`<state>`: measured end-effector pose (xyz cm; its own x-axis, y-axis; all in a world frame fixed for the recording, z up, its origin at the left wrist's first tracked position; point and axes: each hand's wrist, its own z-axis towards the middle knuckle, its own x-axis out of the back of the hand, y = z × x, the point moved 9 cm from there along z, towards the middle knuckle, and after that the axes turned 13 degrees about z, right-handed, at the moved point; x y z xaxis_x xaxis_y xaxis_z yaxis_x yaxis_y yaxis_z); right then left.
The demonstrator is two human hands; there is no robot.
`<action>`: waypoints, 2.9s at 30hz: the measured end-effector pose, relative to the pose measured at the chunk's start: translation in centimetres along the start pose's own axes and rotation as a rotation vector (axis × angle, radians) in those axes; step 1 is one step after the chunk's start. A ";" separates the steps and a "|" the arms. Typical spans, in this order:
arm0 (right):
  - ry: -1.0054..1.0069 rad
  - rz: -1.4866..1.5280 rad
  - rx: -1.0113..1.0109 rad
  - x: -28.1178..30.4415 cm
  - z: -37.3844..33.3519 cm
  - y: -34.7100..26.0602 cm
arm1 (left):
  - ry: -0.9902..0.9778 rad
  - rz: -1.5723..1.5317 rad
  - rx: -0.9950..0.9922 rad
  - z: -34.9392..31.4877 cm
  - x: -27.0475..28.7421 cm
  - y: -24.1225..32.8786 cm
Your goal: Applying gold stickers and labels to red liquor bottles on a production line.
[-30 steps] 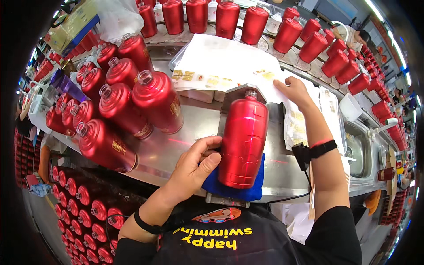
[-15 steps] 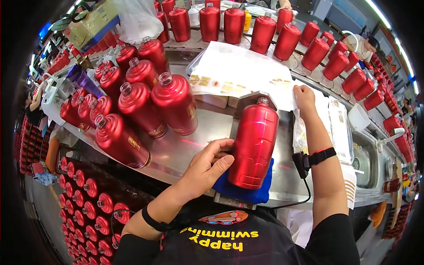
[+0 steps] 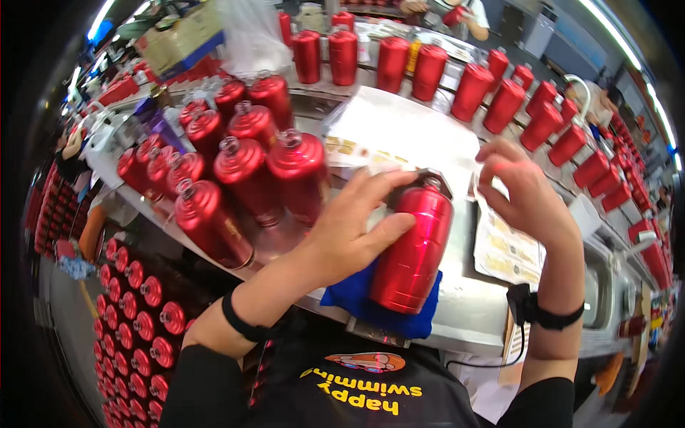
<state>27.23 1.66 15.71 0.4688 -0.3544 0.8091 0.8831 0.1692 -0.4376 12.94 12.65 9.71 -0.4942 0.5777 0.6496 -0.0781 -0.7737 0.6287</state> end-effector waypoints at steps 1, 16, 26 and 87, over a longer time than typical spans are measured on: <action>-0.031 0.021 0.041 -0.5 0.8 -2.2 | 0.049 0.102 -0.041 0.5 0.6 0.9; 0.132 0.301 -0.015 -1.3 -1.6 -6.4 | 0.307 -0.056 -0.201 -0.4 -1.5 4.9; 0.325 0.726 -0.171 -3.7 -5.2 -0.8 | 0.283 -0.119 -0.060 -0.8 -3.4 4.6; 0.213 0.397 -0.217 -6.4 -1.5 2.6 | -0.035 -0.569 0.261 -4.0 -7.9 -5.1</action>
<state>26.55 3.00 8.84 0.7342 -0.4849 0.4752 0.6022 0.1417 -0.7857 13.76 10.96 -0.40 -0.4088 0.8919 0.1933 -0.1046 -0.2562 0.9609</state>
